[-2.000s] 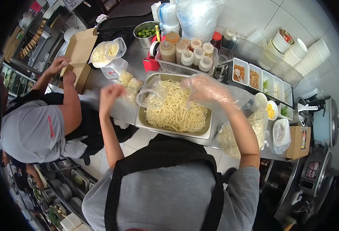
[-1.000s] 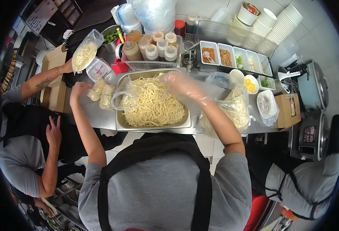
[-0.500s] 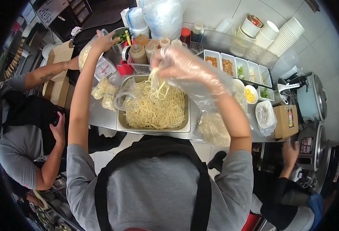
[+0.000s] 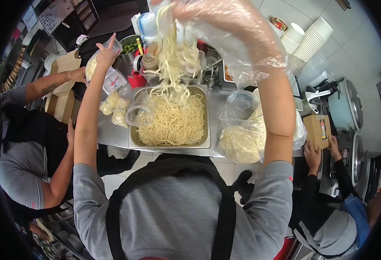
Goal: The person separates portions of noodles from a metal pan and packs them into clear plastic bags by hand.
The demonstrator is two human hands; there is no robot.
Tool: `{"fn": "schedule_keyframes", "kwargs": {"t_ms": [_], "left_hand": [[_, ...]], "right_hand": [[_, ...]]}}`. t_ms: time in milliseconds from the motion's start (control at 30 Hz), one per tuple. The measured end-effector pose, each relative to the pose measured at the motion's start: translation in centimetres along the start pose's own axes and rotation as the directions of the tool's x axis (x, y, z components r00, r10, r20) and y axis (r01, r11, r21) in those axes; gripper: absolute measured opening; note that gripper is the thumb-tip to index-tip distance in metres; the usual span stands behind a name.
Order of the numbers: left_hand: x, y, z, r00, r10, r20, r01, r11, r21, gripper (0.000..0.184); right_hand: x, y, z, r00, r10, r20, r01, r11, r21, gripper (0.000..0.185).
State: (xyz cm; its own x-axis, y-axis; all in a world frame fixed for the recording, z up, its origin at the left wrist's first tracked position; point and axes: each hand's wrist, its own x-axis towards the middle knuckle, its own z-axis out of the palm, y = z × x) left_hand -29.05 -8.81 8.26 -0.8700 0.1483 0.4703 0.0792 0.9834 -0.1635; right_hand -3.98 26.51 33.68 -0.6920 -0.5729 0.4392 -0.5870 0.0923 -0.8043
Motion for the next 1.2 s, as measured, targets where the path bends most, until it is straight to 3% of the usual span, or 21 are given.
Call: {"fn": "schedule_keyframes", "kwargs": {"t_ms": [67,167,233,267,333,367,433,500,567,667,733,800,833,867,900,933,967,1000,1033,1133,1200], "left_hand": [[1.7,-2.2,4.9,0.988,0.153,0.03,-0.156,0.976,0.151,0.054],[1.6,-1.4,-0.4,0.914,0.353,0.201,-0.387,0.906,0.17,0.046],[1.8,0.2,-3.5,0.98,0.057,0.189,-0.053,0.998,-0.023,0.037],[1.8,0.6,-4.2,0.974,-0.095,0.206,0.121,0.986,-0.118,0.035],[2.3,-1.0,-3.4,0.989,-0.073,0.128,0.087,0.99,-0.108,0.029],[2.5,-1.7,-2.8,0.994,-0.063,0.09,0.072,0.992,-0.1,0.027],[2.7,-2.5,-2.1,0.977,-0.095,0.191,0.128,0.978,-0.167,0.021],[2.5,-2.8,-1.8,0.934,-0.141,0.33,0.251,0.914,-0.319,0.02],[2.2,-2.6,-2.6,0.85,-0.16,0.501,0.442,0.733,-0.517,0.022],[2.8,-3.9,-2.3,0.848,-0.194,0.494,0.483,0.668,-0.566,0.027],[2.6,-4.0,-5.6,0.864,-0.18,0.47,0.473,0.61,-0.635,0.031],[3.1,-5.3,-7.8,0.879,-0.141,0.456,0.453,0.548,-0.703,0.04],[3.4,-6.2,-8.5,0.898,-0.121,0.422,0.418,0.531,-0.737,0.046],[3.3,-6.8,-10.0,0.916,-0.1,0.389,0.382,0.511,-0.77,0.053],[3.4,-7.5,-11.5,0.902,-0.028,0.431,0.398,0.445,-0.803,0.066],[2.9,-7.5,-13.5,0.9,-0.011,0.436,0.398,0.43,-0.811,0.072],[2.1,-7.0,-15.8,0.9,0.002,0.435,0.399,0.392,-0.829,0.073],[1.4,-6.4,-17.8,0.901,0.015,0.433,0.4,0.353,-0.846,0.074],[1.2,-6.1,-18.8,0.904,0.056,0.423,0.384,0.327,-0.864,0.072],[0.4,-4.7,-20.6,0.905,0.189,0.381,0.333,0.241,-0.912,0.069],[-0.2,-2.8,-21.7,0.896,0.291,0.337,0.293,0.184,-0.938,0.068]], "right_hand": [[-0.2,-0.2,1.6,0.994,-0.098,-0.046,0.108,0.902,0.419,0.024],[-0.6,3.2,2.3,0.996,0.088,0.035,-0.088,0.996,-0.013,0.025],[-2.0,4.6,4.2,0.959,0.253,-0.128,-0.26,0.965,-0.037,0.02],[-2.6,5.4,4.9,0.94,0.333,-0.077,-0.337,0.94,-0.048,0.017],[-4.6,10.6,7.0,0.897,0.442,0.01,-0.429,0.874,-0.229,0.011],[-5.6,15.0,7.5,0.91,0.403,0.1,-0.369,0.895,-0.25,0.01],[-7.1,20.5,9.6,0.789,0.594,0.155,-0.46,0.74,-0.49,0.025],[-9.4,24.7,12.4,0.866,0.488,0.106,-0.33,0.719,-0.612,0.019],[-11.6,27.7,14.4,0.941,0.337,0.035,-0.244,0.745,-0.621,0.016],[-12.7,29.2,15.2,0.979,0.202,-0.021,-0.18,0.818,-0.546,0.02],[-11.4,28.1,13.8,0.95,0.296,0.103,-0.182,0.787,-0.589,0.031],[-9.8,25.3,11.6,0.899,0.438,0.001,-0.435,0.893,-0.113,0.024],[-8.8,22.6,10.3,0.855,0.519,-0.016,-0.511,0.846,0.151,0.021],[-7.1,17.5,8.9,0.72,0.688,0.093,-0.666,0.647,0.37,0.017],[-6.4,12.3,7.7,0.901,0.432,-0.038,-0.433,0.894,-0.112,0.016],[-5.7,11.1,6.0,0.938,0.345,-0.011,-0.346,0.938,-0.04,0.017],[-5.7,9.5,5.3,0.957,0.246,-0.151,-0.216,0.958,0.19,0.016],[-4.6,8.5,3.3,0.965,0.245,-0.09,-0.245,0.969,0.009,0.018],[-3.8,7.2,2.5,0.946,0.272,-0.178,-0.279,0.96,-0.014,0.023],[-2.1,5.1,0.1,0.967,0.065,-0.245,-0.02,0.983,0.182,0.031],[-1.6,1.4,0.5,0.929,-0.06,-0.365,0.107,0.988,0.108,0.031]]}}
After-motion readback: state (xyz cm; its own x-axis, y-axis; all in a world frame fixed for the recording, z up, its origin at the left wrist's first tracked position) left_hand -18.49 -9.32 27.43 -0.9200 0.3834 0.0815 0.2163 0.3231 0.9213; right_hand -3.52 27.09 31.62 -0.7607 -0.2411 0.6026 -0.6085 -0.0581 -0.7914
